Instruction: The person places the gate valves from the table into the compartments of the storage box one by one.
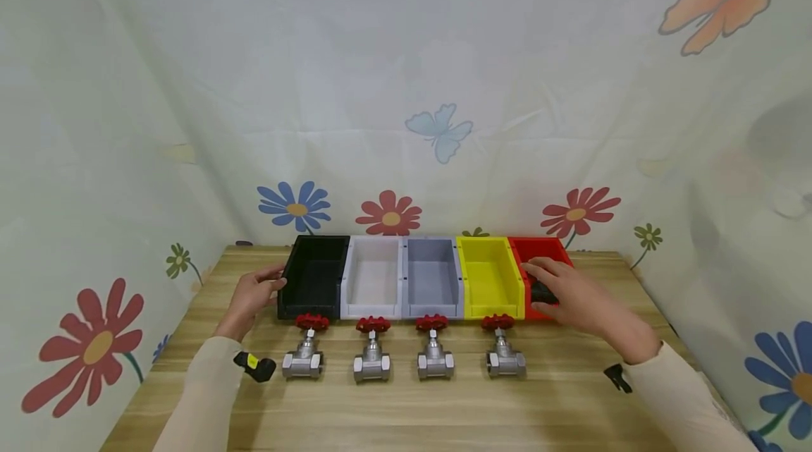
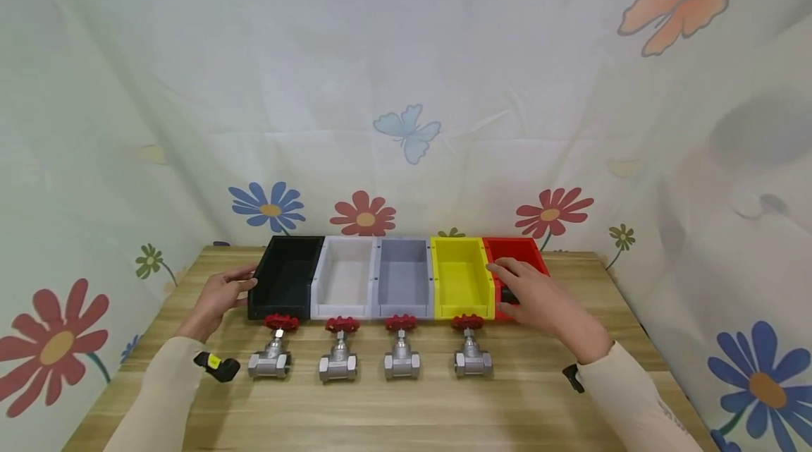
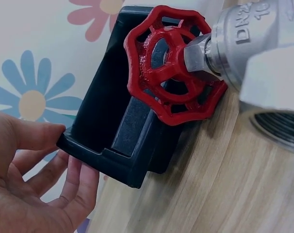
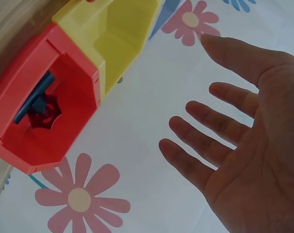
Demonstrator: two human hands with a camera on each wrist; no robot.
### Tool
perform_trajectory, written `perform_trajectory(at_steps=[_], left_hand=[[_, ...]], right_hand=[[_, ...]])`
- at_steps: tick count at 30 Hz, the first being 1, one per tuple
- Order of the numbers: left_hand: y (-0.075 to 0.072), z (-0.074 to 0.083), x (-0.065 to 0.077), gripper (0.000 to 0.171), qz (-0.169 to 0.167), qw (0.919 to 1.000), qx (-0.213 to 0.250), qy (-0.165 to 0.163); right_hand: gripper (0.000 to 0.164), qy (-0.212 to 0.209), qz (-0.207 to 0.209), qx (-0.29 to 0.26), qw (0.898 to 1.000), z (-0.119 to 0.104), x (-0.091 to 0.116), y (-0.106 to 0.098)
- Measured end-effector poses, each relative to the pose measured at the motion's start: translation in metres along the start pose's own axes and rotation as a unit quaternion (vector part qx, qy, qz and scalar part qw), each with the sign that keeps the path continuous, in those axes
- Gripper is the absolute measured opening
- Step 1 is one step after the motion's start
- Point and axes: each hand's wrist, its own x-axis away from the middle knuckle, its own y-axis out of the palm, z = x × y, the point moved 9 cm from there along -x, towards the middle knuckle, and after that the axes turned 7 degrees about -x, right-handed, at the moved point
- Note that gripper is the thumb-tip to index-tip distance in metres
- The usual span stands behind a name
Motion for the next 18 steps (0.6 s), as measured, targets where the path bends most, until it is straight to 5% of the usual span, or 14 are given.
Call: perform_trajectory(at_steps=[18], left_hand=[[0.0,0.002,0.001,0.052,0.0,1.0,0.005,-0.006]], right_hand=[[0.084,-0.025,-0.003,-0.04,0.999,-0.025,0.021,0.014]])
